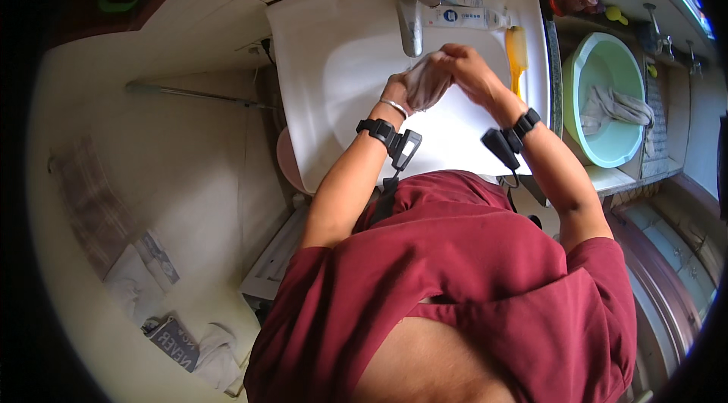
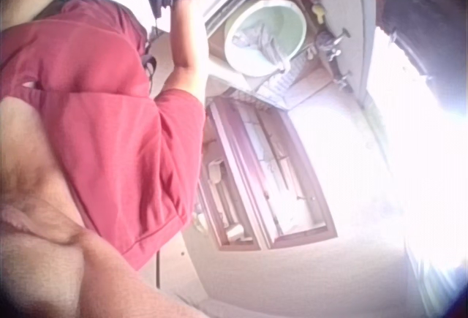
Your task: The person wrings out a cloth in a washbasin, wipes the surface of a sink and the surrounding counter, and then cleans a mirror with the cloth while holding a cup and toothbrush.
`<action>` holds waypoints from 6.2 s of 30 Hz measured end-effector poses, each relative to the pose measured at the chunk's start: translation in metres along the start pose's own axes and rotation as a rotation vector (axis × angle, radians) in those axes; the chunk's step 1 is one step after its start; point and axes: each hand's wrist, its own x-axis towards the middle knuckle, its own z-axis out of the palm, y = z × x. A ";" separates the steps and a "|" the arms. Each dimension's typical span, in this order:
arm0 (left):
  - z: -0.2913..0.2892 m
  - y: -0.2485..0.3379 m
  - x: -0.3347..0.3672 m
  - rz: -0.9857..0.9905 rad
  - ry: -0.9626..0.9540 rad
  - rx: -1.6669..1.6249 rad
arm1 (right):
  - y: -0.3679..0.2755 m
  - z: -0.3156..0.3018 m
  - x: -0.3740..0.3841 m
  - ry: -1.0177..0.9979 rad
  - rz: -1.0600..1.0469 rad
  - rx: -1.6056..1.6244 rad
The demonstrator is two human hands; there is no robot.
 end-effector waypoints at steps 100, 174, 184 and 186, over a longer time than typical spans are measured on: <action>-0.034 -0.046 -0.080 0.407 -0.360 1.404 | -0.012 -0.051 -0.121 0.124 -0.334 0.587; -0.164 -0.002 -0.213 1.949 0.688 2.606 | -0.013 0.137 -0.010 -0.090 -0.972 -1.484; -0.167 0.004 -0.215 1.985 0.608 2.579 | -0.016 0.183 0.141 0.095 -0.837 -1.874; -0.170 0.009 -0.215 1.964 0.595 2.582 | -0.015 0.184 0.143 0.357 -1.019 -1.868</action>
